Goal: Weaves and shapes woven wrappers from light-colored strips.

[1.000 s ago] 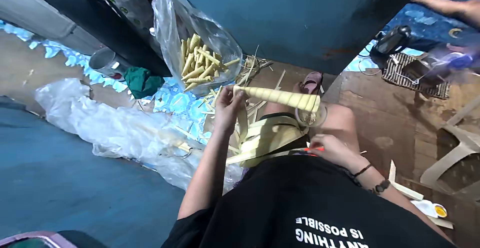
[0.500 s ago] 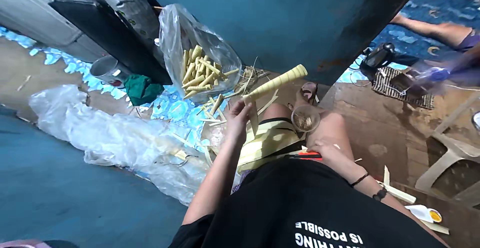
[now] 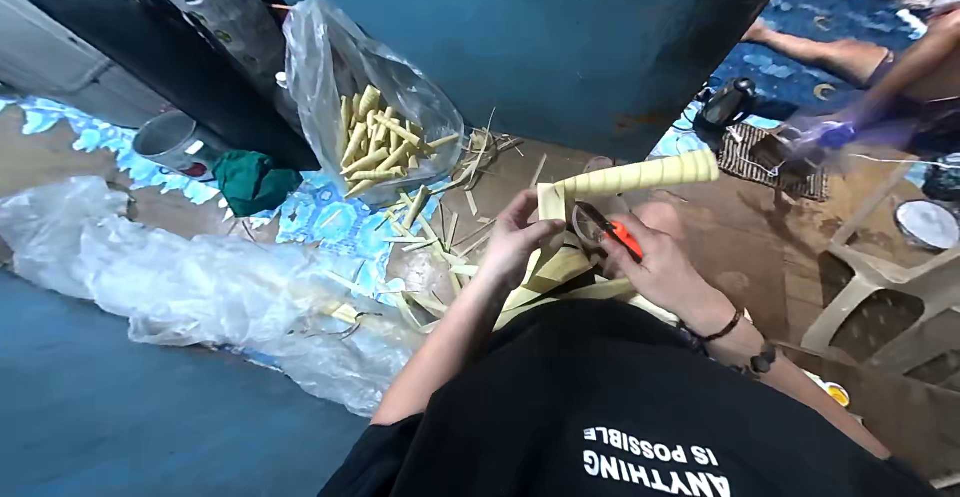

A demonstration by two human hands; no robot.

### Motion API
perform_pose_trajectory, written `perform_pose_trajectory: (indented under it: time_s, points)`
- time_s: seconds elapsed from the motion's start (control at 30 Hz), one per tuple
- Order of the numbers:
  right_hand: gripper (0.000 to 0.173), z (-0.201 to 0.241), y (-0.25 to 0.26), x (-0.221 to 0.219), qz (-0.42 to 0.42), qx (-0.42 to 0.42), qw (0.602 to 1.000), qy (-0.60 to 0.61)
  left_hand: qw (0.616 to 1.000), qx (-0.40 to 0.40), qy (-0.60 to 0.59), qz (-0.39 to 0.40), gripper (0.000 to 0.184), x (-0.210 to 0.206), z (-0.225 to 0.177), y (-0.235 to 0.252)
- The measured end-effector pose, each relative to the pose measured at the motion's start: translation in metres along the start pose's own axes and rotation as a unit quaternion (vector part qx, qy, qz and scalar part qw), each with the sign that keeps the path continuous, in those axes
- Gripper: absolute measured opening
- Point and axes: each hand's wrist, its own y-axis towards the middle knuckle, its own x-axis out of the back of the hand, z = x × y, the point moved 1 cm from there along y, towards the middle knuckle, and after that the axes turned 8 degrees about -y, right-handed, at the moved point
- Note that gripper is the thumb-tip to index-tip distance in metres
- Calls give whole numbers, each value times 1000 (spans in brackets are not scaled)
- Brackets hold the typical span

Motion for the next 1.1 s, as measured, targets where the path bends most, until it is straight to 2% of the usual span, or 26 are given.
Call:
perform_pose_trajectory:
  time_s: [0.07,0.13,0.2,0.27,0.33,0.4,0.47,0.5,0.57,0.63,0.7,0.77,0.83,0.93,0.97,1.0,1.03,1.07,1.1]
  points:
    - [36,13,7,-1,-47,34,998,-8,1000,6,-9,1,39,-5,-2,-3]
    - [29,22,13,-6,-71,60,995,-18,999,23,-2,36,46,-8,-3,-7]
    - [23,28,17,-11,-37,39,998,-13,994,52,1,100,63,-13,2,-9]
    - [32,27,16,-14,-1,17,1000,18,991,58,-11,118,72,-14,8,-10]
    - [30,13,14,-19,-20,29,999,40,997,34,-12,74,64,-4,4,-4]
    - [39,-4,8,-21,5,16,999,48,1000,7,10,18,45,18,-9,7]
    - [39,-21,0,-20,94,-8,994,58,1000,-11,22,13,33,51,-29,18]
    - [34,-28,-3,-20,151,-18,986,63,999,-26,22,17,34,69,-40,25]
    - [35,-40,-7,-23,306,-60,949,44,994,-92,15,-61,34,110,-63,42]
    - [36,-49,-13,-30,406,-77,910,27,960,-160,-18,-227,31,162,-78,62]
    - [36,-54,-16,-32,401,-68,913,25,917,-190,-38,-350,51,205,-81,69]
    - [37,-53,-11,-27,320,-44,945,59,903,-189,-14,-385,63,207,-75,63]
    - [42,-37,4,-20,227,-14,968,102,920,-181,58,-342,55,166,-62,47]
    - [66,3,34,-13,173,41,972,152,971,-130,152,-131,45,75,-33,19]
    - [65,16,42,-15,160,57,970,176,977,-124,166,-52,42,46,-28,13]
    - [51,28,45,-18,143,66,966,204,971,-145,190,20,38,22,-26,7]
    - [33,36,46,-21,119,70,963,230,950,-196,232,77,36,4,-31,-2]
    - [22,43,44,-21,110,66,961,243,919,-265,267,119,38,-11,-42,-12]
    - [20,46,41,-21,113,49,961,249,888,-329,284,152,42,-24,-59,-26]
